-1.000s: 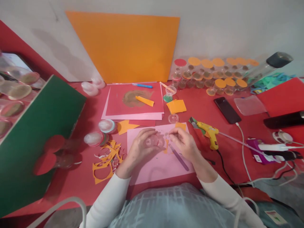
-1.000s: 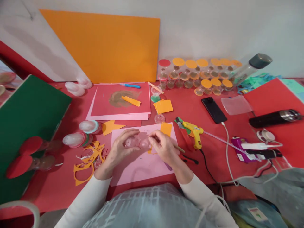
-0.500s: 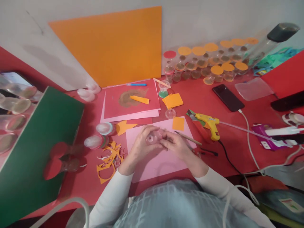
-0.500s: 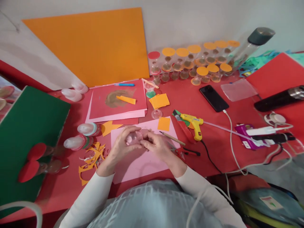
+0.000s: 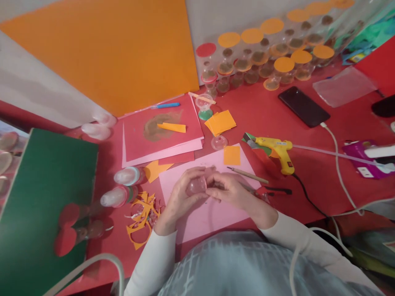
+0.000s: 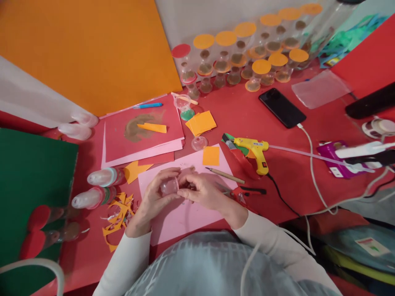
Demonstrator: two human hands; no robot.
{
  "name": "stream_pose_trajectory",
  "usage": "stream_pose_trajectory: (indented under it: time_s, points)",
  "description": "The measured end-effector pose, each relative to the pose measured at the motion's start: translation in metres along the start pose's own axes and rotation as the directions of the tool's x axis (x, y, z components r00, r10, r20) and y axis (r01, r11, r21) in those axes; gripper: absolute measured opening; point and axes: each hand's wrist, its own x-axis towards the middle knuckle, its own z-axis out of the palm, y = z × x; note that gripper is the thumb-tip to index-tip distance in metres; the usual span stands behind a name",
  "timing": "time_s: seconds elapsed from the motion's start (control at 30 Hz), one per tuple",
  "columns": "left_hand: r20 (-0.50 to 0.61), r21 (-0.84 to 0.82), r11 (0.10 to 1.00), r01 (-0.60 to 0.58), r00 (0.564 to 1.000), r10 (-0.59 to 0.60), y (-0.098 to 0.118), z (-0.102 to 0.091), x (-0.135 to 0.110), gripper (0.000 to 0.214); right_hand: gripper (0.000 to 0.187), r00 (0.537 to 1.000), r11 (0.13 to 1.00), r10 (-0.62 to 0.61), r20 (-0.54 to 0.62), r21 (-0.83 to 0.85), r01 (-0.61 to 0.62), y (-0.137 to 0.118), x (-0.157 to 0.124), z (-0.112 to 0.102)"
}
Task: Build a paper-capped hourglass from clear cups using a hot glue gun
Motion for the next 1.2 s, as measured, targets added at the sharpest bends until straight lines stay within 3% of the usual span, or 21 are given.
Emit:
stream_pose_trajectory:
  time_s: [0.23, 0.37, 0.63, 0.87, 1.0, 1.2]
  points:
    - [0.045, -0.079, 0.995, -0.056, 0.997, 0.060, 0.001, 0.002, -0.003, 0.042, 0.012, 0.980, 0.964, -0.196, -0.023, -0.186, 0.188, 0.002, -0.001, 0.002]
    - [0.046, -0.059, 0.997, -0.054, 0.997, 0.057, 0.001, 0.003, -0.004, 0.041, 0.017, 0.965, 0.942, -0.250, -0.085, -0.251, 0.222, 0.006, -0.003, 0.004]
    - [0.100, -0.129, 0.987, -0.093, 0.989, 0.106, 0.003, 0.003, -0.001, 0.035, 0.016, 0.984, 0.985, -0.158, -0.083, -0.075, 0.152, 0.010, -0.003, 0.008]
    - [0.102, -0.075, 0.990, -0.119, 0.987, 0.126, 0.002, 0.004, -0.001, 0.037, 0.020, 0.985, 0.984, -0.128, -0.112, -0.140, 0.112, 0.010, -0.003, 0.006]
    - [0.109, -0.085, 0.990, -0.115, 0.986, 0.124, 0.002, 0.004, -0.002, 0.037, 0.020, 0.988, 0.979, -0.135, -0.075, -0.165, 0.121, 0.008, -0.004, 0.005]
    - [0.125, -0.133, 0.985, -0.107, 0.984, 0.124, 0.003, 0.001, -0.003, 0.038, 0.020, 0.998, 0.996, -0.058, 0.019, -0.062, 0.059, 0.006, -0.005, 0.002]
